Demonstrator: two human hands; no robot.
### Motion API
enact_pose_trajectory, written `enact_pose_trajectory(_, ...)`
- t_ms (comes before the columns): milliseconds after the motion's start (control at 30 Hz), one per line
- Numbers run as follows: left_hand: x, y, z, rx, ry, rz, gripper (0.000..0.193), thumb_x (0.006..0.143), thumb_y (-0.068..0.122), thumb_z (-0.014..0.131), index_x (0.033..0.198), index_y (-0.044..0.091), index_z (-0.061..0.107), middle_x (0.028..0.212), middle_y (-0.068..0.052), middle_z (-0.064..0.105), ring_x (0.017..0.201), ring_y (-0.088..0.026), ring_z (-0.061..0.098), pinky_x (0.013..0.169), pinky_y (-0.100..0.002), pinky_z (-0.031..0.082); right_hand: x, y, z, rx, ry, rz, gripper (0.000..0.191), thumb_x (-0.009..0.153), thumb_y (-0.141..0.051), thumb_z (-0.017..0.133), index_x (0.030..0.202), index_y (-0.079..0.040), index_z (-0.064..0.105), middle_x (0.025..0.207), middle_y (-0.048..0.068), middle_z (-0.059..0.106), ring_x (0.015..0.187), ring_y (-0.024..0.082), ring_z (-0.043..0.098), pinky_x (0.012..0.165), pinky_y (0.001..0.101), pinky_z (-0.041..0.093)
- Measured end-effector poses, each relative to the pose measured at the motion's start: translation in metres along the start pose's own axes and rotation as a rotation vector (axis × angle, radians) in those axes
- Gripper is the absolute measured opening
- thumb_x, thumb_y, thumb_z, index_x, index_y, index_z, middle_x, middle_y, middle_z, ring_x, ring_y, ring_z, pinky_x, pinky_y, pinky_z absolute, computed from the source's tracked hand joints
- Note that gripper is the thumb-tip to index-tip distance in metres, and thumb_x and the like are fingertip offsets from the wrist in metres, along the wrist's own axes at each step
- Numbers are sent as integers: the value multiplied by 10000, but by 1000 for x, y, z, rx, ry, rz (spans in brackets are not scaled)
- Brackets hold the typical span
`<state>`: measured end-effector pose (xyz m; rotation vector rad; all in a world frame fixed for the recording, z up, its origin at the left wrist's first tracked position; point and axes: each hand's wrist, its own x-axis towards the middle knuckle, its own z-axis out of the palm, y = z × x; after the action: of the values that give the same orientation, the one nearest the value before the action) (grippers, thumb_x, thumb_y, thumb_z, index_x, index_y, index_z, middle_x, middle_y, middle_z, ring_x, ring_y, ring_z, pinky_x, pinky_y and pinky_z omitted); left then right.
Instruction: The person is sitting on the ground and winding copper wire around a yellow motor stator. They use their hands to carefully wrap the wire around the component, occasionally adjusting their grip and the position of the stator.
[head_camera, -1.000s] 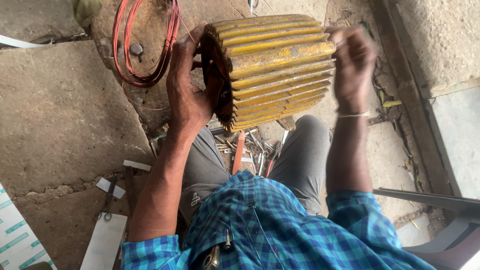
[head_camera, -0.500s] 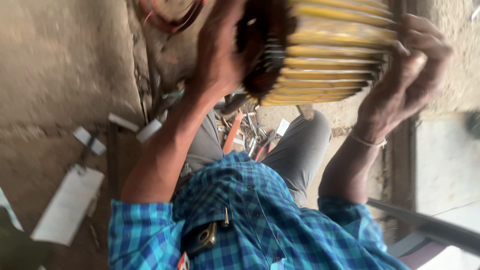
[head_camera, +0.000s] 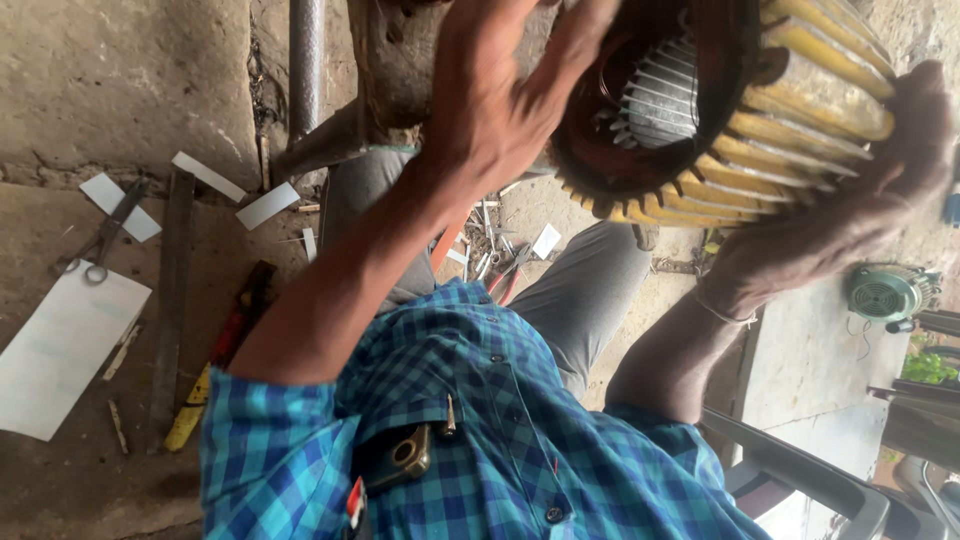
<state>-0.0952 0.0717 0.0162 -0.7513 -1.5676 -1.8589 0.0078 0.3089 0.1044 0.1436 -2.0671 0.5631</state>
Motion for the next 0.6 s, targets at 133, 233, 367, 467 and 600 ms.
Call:
enact_pose_trajectory(133,-14,21,-16,234,-159,-76,181,1059,163,744,1217,100,683,1237,-69,689,1136,-224,690,966,-383,602,5,-10,12,19,-26,2,583,1102,-547,421,1320,-44,618,1433,211,602,1395,320,580,1235,508,456)
enact_pose_trajectory(233,-24,32,-10,304,-288,-144,153,1000,230,794,1083,114,738,1191,-61,678,1032,-217,684,924,-400,585,1,6,9,21,-21,94,563,1075,-534,424,1304,-75,654,1320,169,680,1262,284,677,1111,459,586)
enact_pose_trajectory(367,-32,43,-4,257,-305,-162,171,997,214,804,1089,89,734,1213,-60,640,1010,-212,668,925,-410,586,6,58,4,183,-4,190,520,1072,-498,433,1295,-83,654,1212,142,655,1096,246,672,948,463,606)
enact_pose_trajectory(467,-24,50,-4,162,-301,-228,188,1021,181,801,1135,70,701,1252,-111,621,1033,-213,677,877,-361,611,5,84,-5,-36,-60,-58,503,1140,-474,388,1428,-73,483,1385,144,540,1310,250,557,1108,479,549)
enact_pose_trajectory(600,-5,57,-26,250,-301,-217,267,1013,115,802,1247,72,680,1263,-163,593,1090,-266,661,923,-362,617,14,97,-16,-333,-260,-223,581,1183,-517,268,1470,-83,528,1360,109,627,1291,207,550,1087,396,474)
